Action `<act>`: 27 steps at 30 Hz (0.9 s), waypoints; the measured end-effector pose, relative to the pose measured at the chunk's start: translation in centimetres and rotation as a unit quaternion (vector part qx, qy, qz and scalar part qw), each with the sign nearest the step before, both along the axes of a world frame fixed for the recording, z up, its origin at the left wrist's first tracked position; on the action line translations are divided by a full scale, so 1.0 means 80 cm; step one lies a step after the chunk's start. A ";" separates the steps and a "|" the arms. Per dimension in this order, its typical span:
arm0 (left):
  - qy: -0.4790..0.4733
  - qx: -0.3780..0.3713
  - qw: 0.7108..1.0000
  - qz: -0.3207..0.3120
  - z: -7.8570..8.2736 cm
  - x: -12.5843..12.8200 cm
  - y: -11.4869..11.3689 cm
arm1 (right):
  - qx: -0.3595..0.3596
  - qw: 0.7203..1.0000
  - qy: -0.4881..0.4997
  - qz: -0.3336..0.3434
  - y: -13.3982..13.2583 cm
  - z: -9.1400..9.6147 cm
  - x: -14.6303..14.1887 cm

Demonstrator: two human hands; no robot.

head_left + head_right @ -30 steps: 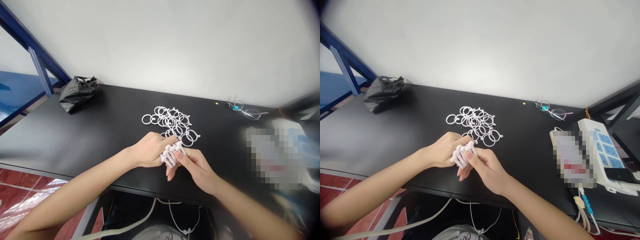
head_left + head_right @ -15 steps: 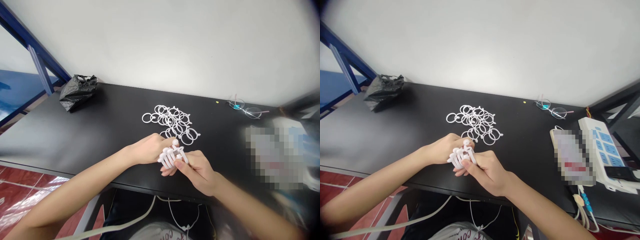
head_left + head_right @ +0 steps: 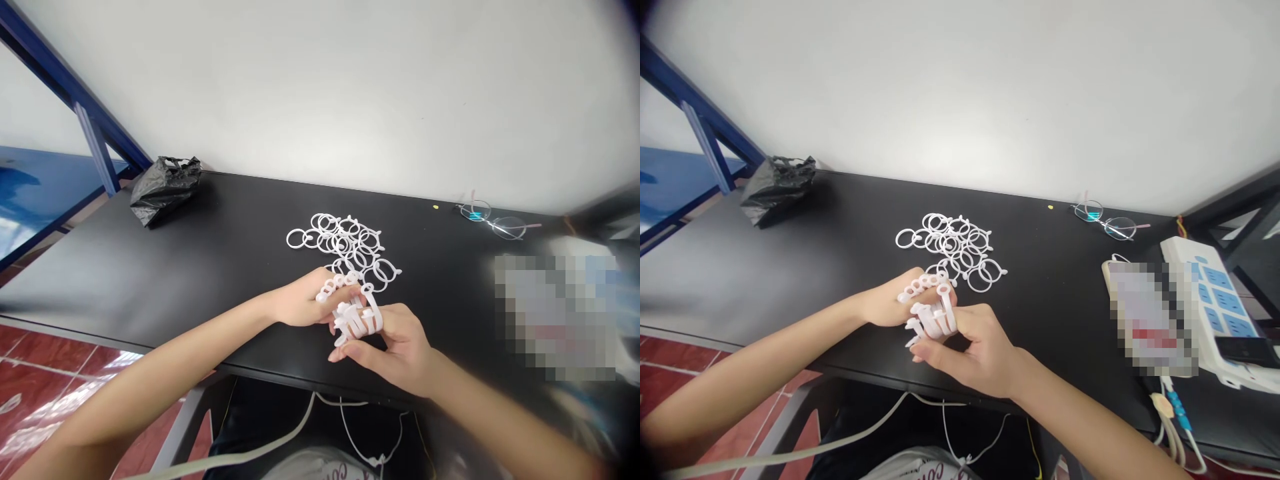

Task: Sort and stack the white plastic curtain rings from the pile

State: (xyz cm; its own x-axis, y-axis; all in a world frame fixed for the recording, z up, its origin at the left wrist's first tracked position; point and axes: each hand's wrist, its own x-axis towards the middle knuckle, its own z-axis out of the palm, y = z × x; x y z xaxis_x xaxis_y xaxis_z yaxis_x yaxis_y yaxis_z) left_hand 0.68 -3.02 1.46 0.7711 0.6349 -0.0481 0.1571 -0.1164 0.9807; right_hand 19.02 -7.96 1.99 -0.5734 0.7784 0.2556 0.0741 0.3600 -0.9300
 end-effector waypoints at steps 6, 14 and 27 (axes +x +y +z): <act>0.028 0.122 0.992 0.017 0.003 -0.010 0.010 | -0.152 0.987 0.030 -0.030 0.004 -0.008 -0.005; 0.391 0.150 0.908 -0.021 0.061 -0.106 0.059 | -0.156 0.962 0.076 -0.212 0.026 -0.003 0.001; 0.547 0.084 0.832 0.039 0.051 -0.169 0.121 | -0.185 0.958 0.064 -0.209 0.027 -0.002 0.003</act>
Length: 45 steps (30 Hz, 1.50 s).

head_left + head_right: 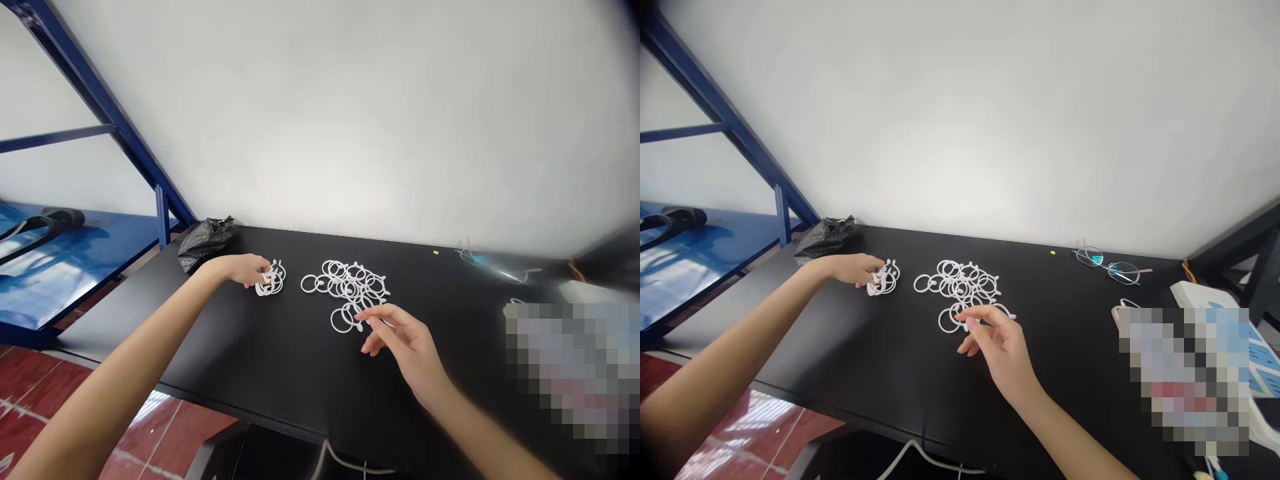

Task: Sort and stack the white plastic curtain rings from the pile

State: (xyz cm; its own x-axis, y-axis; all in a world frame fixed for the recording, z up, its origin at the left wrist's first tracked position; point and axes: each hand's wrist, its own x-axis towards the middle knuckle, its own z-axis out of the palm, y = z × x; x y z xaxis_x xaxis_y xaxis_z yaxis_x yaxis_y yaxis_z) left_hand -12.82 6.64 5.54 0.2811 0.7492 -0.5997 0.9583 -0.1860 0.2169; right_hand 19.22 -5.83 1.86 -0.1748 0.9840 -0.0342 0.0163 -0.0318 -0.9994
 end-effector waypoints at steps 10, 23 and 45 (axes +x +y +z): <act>-0.016 0.053 0.998 0.023 -0.001 -0.019 0.005 | 0.007 1.000 -0.006 -0.001 0.003 -0.001 0.001; -0.063 0.222 0.973 0.017 0.012 -0.002 -0.030 | 0.145 0.975 -0.155 -0.057 0.021 -0.006 0.025; -0.239 0.263 0.934 0.035 -0.053 0.092 -0.039 | 0.181 0.834 -0.517 0.062 0.036 -0.005 0.056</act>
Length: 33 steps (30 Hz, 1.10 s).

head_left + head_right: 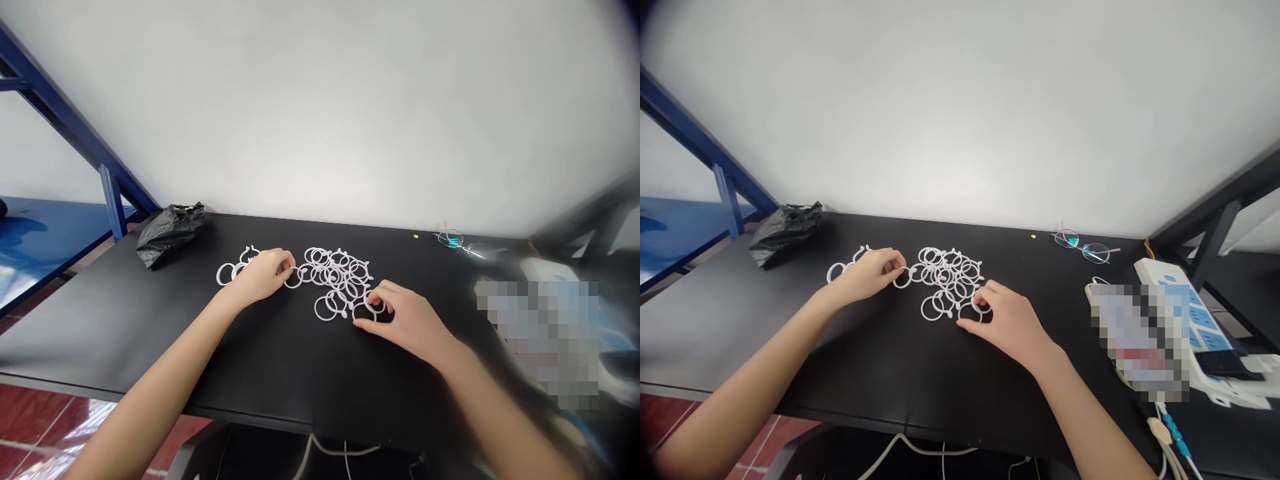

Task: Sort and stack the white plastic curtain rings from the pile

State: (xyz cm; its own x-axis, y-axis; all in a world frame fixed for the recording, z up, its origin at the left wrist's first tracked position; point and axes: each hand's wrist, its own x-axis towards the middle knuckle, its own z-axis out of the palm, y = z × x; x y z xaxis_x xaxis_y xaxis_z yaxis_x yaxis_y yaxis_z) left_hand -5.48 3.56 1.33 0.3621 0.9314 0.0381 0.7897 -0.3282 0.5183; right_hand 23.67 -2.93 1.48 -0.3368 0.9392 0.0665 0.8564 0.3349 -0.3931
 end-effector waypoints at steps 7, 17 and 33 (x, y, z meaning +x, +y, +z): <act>-0.096 0.058 0.993 -0.021 -0.016 0.024 -0.001 | -0.062 0.997 0.034 0.012 -0.003 -0.002 -0.001; -0.093 0.076 0.993 -0.008 -0.037 0.031 0.003 | -0.030 0.990 0.138 0.017 0.001 -0.006 0.005; -0.056 0.042 0.997 -0.038 -0.022 0.018 -0.005 | -0.088 0.948 0.302 -0.035 -0.003 0.013 0.003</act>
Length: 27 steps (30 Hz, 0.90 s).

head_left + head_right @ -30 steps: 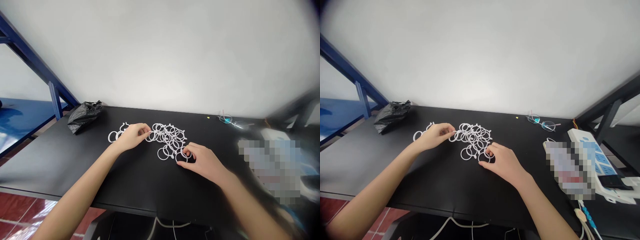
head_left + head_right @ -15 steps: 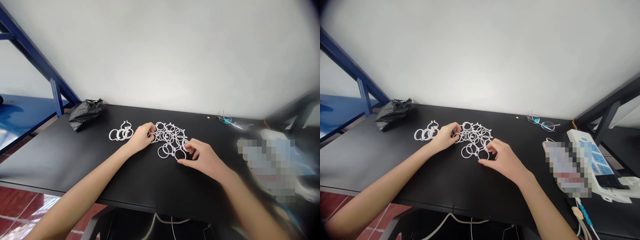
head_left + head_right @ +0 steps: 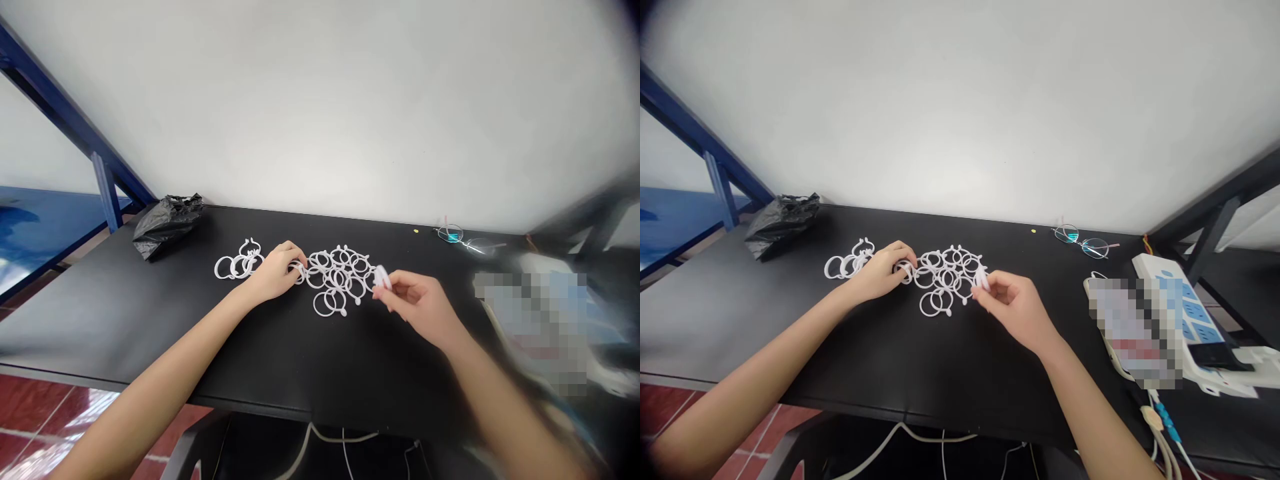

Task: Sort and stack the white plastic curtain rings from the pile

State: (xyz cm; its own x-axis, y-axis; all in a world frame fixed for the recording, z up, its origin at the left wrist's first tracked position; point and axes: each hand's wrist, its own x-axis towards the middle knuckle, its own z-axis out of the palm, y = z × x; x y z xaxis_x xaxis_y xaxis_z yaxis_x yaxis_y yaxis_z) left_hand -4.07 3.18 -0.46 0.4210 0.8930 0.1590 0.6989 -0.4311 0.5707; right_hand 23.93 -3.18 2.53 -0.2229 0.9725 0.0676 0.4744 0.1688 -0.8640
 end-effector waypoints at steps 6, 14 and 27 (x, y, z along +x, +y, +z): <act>0.026 -0.004 0.999 -0.031 0.005 0.000 -0.004 | 0.139 0.983 -0.103 -0.056 0.014 -0.030 -0.003; 0.043 -0.006 0.996 -0.083 0.006 -0.001 -0.009 | 0.141 0.973 -0.185 0.012 0.012 -0.035 -0.004; 0.084 -0.004 0.995 -0.061 0.014 0.001 -0.016 | 0.175 0.961 -0.213 -0.028 0.009 -0.034 -0.012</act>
State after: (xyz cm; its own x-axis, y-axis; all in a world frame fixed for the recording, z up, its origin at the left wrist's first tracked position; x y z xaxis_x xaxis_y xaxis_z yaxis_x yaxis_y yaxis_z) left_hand -3.98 1.88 0.64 0.5461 0.8348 0.0699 0.7272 -0.5138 0.4552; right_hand 22.94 -2.47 -0.19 -0.2505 0.9179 0.3078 0.7892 0.3778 -0.4842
